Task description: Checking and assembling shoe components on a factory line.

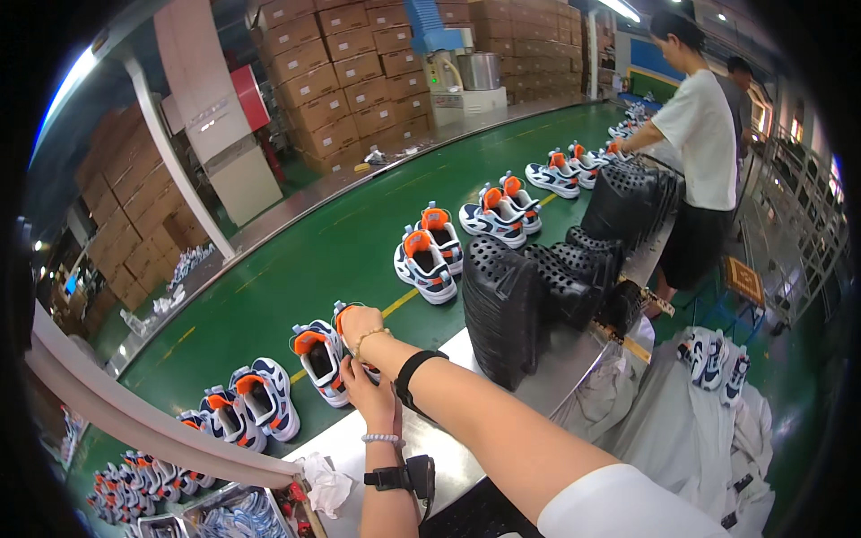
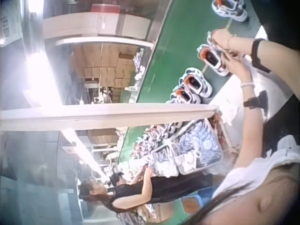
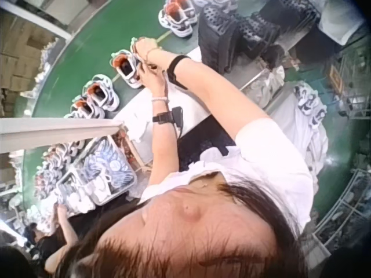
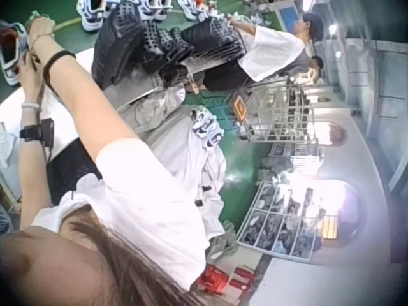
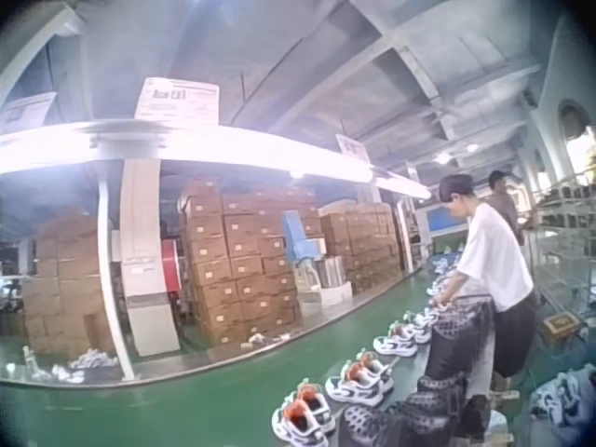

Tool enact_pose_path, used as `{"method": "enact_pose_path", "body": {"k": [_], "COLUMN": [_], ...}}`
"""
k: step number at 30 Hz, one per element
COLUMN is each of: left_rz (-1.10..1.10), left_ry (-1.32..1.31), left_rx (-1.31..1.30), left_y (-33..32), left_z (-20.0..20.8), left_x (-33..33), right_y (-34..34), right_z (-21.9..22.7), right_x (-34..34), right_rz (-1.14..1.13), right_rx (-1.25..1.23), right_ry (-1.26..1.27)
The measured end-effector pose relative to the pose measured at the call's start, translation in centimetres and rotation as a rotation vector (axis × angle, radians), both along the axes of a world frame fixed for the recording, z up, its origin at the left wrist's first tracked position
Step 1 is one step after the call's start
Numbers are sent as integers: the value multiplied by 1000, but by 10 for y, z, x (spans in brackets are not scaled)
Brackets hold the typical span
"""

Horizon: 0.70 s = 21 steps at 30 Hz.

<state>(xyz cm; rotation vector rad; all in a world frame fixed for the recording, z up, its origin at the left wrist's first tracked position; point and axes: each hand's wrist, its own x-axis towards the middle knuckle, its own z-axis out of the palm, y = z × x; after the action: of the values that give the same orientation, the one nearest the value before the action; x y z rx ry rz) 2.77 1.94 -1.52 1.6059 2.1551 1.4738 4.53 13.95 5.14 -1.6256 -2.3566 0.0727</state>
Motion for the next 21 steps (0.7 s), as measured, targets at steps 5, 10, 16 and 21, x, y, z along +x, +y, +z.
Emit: {"method": "enact_pose_path", "body": {"k": [5, 10, 16, 21], "left_rz": [-25, 91, 36, -348], "left_ry": [-26, -129, 374, 378], "left_rx": [61, 234, 257, 171], "left_y": [2, 6, -4, 69], "left_z": [7, 2, 48, 75], "left_x": [-7, -29, 35, 84], "right_y": [-50, -167, -203, -206], "right_z": [7, 1, -56, -62], "right_x": [53, 165, 263, 270], "right_rz": [210, 439, 178, 130], "right_rx": [42, -136, -227, -137], "right_ry": [655, 476, 693, 903]}}
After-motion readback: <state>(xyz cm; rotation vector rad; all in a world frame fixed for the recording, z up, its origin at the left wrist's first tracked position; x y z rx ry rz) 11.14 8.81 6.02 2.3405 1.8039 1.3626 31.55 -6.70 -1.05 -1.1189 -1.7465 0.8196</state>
